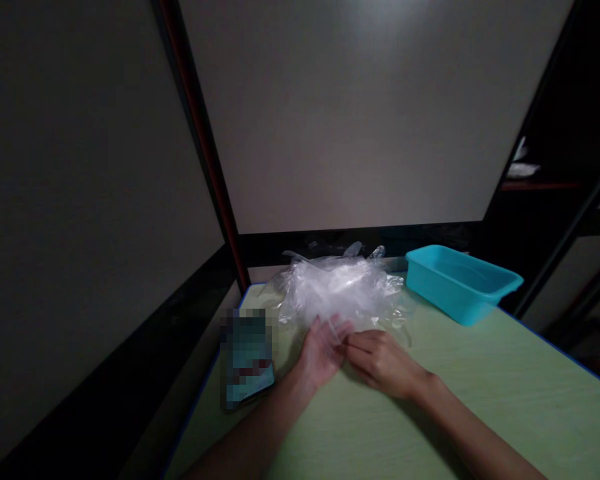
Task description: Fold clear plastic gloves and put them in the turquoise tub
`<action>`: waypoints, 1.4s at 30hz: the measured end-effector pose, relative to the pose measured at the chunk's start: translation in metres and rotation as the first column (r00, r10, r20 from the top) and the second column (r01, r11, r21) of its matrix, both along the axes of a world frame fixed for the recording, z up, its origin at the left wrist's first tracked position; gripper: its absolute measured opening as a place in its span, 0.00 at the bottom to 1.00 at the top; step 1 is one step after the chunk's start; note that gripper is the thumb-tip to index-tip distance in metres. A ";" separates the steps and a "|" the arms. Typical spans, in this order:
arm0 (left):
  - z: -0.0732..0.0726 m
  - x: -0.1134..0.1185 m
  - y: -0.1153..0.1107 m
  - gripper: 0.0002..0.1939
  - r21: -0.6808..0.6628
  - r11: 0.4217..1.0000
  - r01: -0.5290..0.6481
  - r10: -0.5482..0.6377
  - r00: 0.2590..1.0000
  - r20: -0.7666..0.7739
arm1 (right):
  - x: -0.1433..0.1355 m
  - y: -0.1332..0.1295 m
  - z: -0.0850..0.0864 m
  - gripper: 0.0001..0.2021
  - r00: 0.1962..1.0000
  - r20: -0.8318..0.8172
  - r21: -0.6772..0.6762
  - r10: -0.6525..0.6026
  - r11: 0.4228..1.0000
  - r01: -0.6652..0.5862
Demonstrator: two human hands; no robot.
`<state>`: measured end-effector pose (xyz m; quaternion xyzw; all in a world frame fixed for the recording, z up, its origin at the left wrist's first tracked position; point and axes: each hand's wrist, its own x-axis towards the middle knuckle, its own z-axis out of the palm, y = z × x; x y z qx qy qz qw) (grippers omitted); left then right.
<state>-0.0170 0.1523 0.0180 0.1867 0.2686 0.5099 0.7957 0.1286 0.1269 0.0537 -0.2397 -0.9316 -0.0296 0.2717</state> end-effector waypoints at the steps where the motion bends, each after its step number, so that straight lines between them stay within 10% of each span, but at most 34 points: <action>1: -0.001 -0.003 0.001 0.15 -0.001 1.000 0.024 -0.024 1.000 0.006 | -0.003 -0.005 0.004 0.10 0.999 0.031 -0.034 0.028 0.999 -0.027; 7: 0.000 -0.008 -0.001 0.24 0.030 0.995 0.097 -0.098 0.995 0.030 | -0.015 -0.027 0.013 0.18 0.980 0.082 -0.391 0.182 0.910 -0.137; 14: 0.005 -0.005 -0.007 0.30 0.108 0.973 0.206 -0.212 0.976 0.043 | -0.011 -0.029 0.017 0.19 0.921 -0.244 -0.821 0.305 0.440 -0.363; 18: 0.009 -0.003 -0.011 0.28 0.145 0.960 0.240 -0.249 0.967 0.048 | -0.002 -0.012 0.021 0.07 0.864 -0.500 -0.758 -0.052 0.510 -0.408; 25: 0.029 0.000 -0.022 0.26 0.191 0.950 0.247 -0.262 0.964 0.056 | 0.032 0.028 0.007 0.13 0.613 -0.606 -0.719 -0.506 0.678 -0.152; 42: 0.031 0.001 -0.022 0.33 0.155 0.959 0.237 -0.250 0.966 0.064 | 0.033 0.028 -0.009 0.34 0.717 -0.490 -0.858 -0.496 0.419 -0.296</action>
